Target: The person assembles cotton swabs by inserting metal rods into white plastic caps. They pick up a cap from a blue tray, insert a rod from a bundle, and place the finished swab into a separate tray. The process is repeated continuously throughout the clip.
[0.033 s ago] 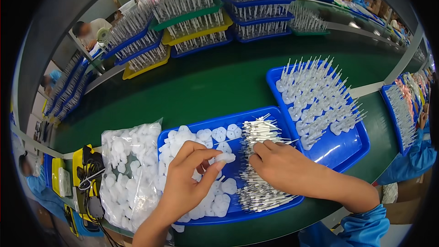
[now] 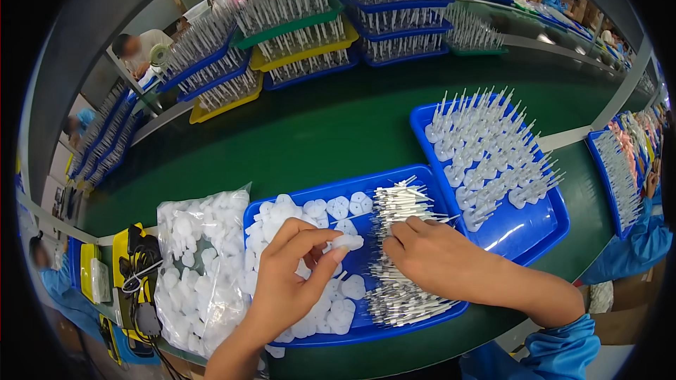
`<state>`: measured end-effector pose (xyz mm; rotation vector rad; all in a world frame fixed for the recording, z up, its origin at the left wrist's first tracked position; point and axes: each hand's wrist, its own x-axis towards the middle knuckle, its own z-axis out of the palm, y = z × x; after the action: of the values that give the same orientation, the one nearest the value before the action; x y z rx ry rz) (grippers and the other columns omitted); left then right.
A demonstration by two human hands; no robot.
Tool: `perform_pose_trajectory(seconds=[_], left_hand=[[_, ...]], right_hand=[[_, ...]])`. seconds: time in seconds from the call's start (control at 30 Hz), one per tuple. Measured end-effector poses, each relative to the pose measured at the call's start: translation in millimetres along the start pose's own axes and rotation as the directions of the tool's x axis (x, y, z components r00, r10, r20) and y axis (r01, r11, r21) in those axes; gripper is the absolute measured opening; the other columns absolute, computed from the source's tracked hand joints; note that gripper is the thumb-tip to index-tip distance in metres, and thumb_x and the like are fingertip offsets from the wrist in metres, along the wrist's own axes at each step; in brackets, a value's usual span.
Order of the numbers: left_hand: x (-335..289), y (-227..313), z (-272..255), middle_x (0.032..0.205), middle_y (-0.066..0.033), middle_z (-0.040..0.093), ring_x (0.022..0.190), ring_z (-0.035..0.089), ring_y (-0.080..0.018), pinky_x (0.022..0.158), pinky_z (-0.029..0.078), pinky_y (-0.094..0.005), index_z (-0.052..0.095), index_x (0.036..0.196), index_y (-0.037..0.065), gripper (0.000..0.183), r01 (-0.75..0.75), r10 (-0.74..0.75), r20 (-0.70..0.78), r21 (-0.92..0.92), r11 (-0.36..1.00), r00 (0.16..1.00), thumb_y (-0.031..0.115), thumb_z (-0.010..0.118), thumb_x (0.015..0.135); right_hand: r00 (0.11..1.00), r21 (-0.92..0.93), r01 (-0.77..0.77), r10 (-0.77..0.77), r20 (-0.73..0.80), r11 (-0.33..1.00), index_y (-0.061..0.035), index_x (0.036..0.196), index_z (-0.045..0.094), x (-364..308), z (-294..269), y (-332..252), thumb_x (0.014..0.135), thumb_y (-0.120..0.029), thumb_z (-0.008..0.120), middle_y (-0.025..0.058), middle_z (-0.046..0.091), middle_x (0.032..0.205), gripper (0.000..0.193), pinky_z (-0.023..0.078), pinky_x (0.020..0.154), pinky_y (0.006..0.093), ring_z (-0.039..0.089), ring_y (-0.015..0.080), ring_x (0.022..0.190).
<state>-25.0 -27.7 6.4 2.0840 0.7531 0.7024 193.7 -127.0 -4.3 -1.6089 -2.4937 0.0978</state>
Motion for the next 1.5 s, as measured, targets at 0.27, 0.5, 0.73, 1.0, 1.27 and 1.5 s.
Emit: perform_pose_trajectory(seconds=[0.27, 0.5, 0.73, 1.0, 1.27, 1.5], left_hand=[[-1, 3, 8, 0.110, -0.0192, 0.069, 0.100, 0.070, -0.0252, 0.082, 0.059, -0.0349, 0.053, 0.127, -0.006, 0.033, 0.191, -0.190, 0.075, -0.662, 0.725, 0.979, 0.004, 0.061, 0.097], [-5, -5, 14, 0.114, -0.0253, 0.067, 0.104, 0.069, -0.0351, 0.089, 0.059, -0.0449, 0.051, 0.130, -0.004, 0.034, 0.109, -0.126, 0.022, -0.654, 0.749, 0.992, 0.003, 0.058, 0.097], [-20, 14, 21, 0.117, -0.0167, 0.069, 0.101, 0.070, -0.0260, 0.088, 0.058, -0.0355, 0.061, 0.124, -0.001, 0.030, 0.059, 0.058, 0.443, -0.245, 0.968, 0.895, 0.002, 0.063, 0.094], [-27, 16, 40, 0.113, -0.0136, 0.069, 0.094, 0.071, -0.0293, 0.085, 0.060, -0.0360, 0.066, 0.119, 0.004, 0.028, -0.231, 0.308, 0.352, -0.243, 0.942, 0.884, 0.003, 0.066, 0.091], [-29, 17, 34, 0.114, -0.0154, 0.070, 0.093, 0.072, -0.0218, 0.083, 0.059, -0.0309, 0.063, 0.124, -0.001, 0.030, 0.157, -0.018, 0.411, -0.306, 0.939, 0.911, -0.001, 0.063, 0.094], [-13, 2, 32, 0.114, -0.0236, 0.067, 0.101, 0.069, -0.0286, 0.090, 0.059, -0.0386, 0.054, 0.127, -0.009, 0.028, 0.314, -0.216, 0.228, -0.671, 0.672, 0.949, -0.001, 0.054, 0.100]], right_hand=[[0.981, 0.215, -0.056, 0.093, -0.169, 0.975, 0.0069, 0.103, 0.056, -12, -2, 11, 0.083, 0.001, 0.059, 0.0196, 0.057, 0.099, 0.021, 0.051, 0.082, 0.0372, 0.057, 0.0316, 0.094], [0.875, 0.953, -0.006, 0.464, -0.142, 0.302, 0.0001, 0.111, 0.046, -13, -4, 8, 0.106, -0.014, 0.042, 0.0148, 0.059, 0.096, 0.016, 0.052, 0.083, 0.0382, 0.063, 0.0266, 0.090], [0.853, 0.828, 0.342, 0.517, -0.075, -0.445, -0.0033, 0.126, 0.047, -8, 7, 7, 0.105, -0.014, 0.046, 0.0141, 0.063, 0.102, 0.023, 0.055, 0.088, 0.0449, 0.067, 0.0267, 0.095], [0.934, 0.885, 0.151, 0.357, 0.019, -0.440, -0.0036, 0.130, 0.045, -12, 5, -36, 0.104, -0.013, 0.049, 0.0212, 0.064, 0.109, 0.029, 0.049, 0.098, 0.0406, 0.064, 0.0275, 0.107], [0.834, 0.995, 0.026, 0.551, 0.029, -0.092, 0.0007, 0.122, 0.057, -17, -4, -23, 0.103, -0.013, 0.052, 0.0111, 0.066, 0.099, 0.024, 0.052, 0.083, 0.0306, 0.065, 0.0177, 0.097], [0.832, 0.911, -0.138, 0.544, -0.107, 0.390, 0.0001, 0.115, 0.057, -26, -2, -25, 0.094, -0.009, 0.063, 0.0129, 0.066, 0.075, 0.023, 0.047, 0.055, 0.0297, 0.063, 0.0168, 0.058]])
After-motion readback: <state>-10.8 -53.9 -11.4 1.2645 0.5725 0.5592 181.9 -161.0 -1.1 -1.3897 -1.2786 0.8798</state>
